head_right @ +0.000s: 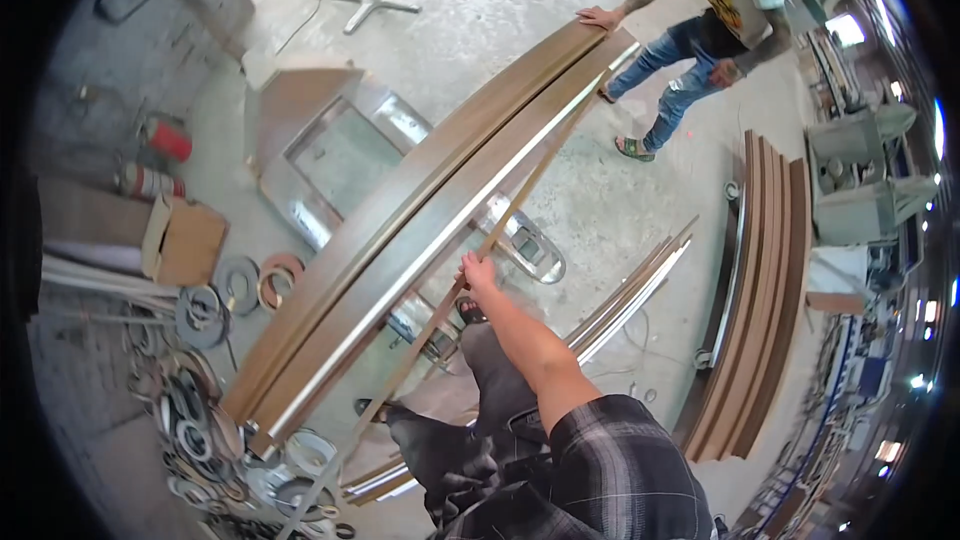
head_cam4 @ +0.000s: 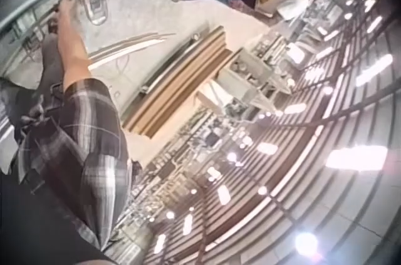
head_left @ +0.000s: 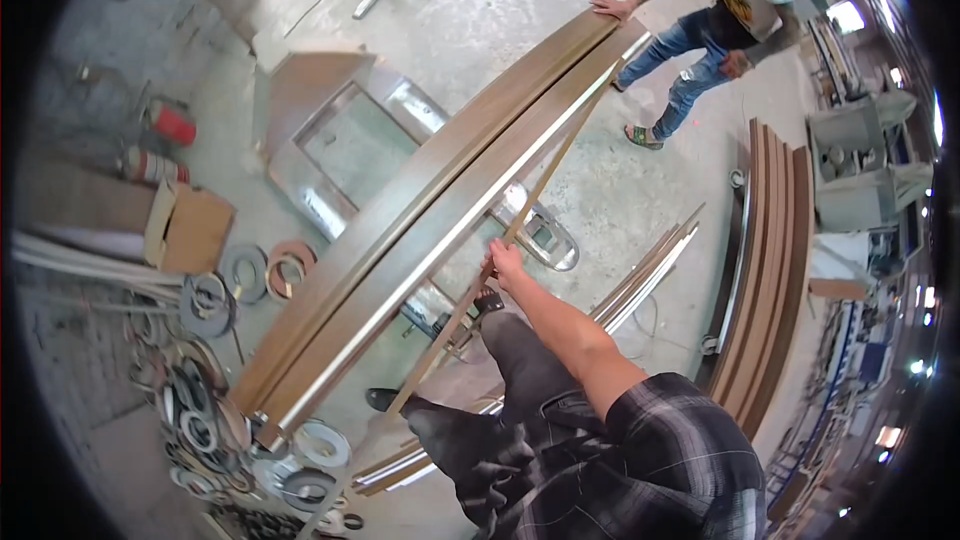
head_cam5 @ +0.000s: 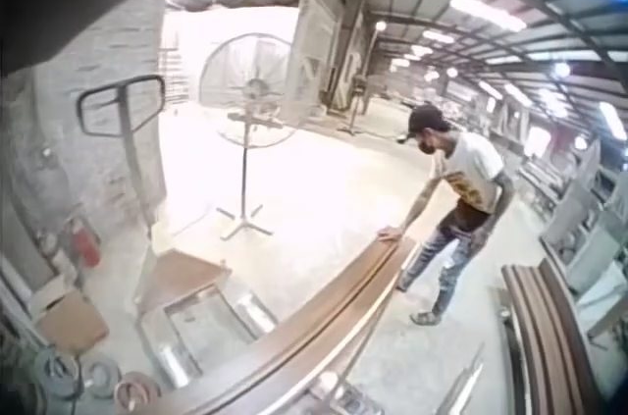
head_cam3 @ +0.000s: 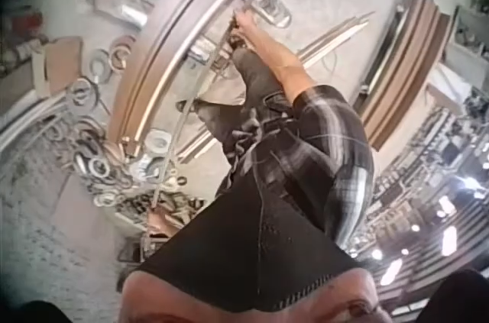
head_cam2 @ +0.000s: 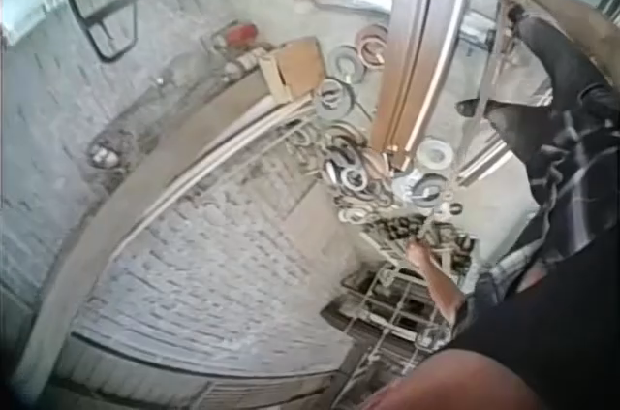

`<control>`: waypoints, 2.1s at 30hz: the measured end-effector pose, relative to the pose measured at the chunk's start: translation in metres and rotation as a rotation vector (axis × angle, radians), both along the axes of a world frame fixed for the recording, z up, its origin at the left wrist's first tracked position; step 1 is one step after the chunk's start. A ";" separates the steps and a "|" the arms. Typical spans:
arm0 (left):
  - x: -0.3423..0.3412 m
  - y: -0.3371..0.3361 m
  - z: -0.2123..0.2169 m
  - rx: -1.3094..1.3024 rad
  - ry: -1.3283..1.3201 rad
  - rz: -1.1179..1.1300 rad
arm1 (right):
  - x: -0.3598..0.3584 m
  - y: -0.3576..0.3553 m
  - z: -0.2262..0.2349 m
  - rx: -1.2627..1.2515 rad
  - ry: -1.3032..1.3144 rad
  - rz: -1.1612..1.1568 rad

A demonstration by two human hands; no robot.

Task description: Assembling large curved wooden panels using pneumatic tools and manual alignment on a production floor.

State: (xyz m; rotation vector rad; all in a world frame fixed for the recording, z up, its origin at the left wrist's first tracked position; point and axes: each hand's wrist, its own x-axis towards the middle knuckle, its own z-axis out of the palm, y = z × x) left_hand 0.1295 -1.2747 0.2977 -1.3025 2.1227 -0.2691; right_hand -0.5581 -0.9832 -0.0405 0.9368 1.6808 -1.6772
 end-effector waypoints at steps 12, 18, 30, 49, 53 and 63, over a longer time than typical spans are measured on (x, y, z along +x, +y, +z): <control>-0.148 -0.036 -0.128 0.369 0.177 -0.022 | -0.105 0.087 -0.024 -0.065 0.209 0.118; -0.223 -0.015 -0.192 0.381 0.467 -0.268 | -0.001 0.125 -0.014 0.083 0.039 0.383; -0.235 0.016 -0.213 0.531 0.507 -0.258 | 0.173 0.058 -0.020 -0.068 0.009 0.586; -0.025 0.030 0.156 0.002 0.182 -0.454 | 0.129 -0.007 -0.037 0.289 0.224 0.467; -0.048 0.030 0.203 -0.102 0.202 -0.683 | 0.185 -0.040 -0.030 0.110 -0.318 0.063; 0.002 0.038 0.308 -0.592 -0.005 -0.607 | 0.116 -0.041 -0.041 -0.659 -0.298 -0.542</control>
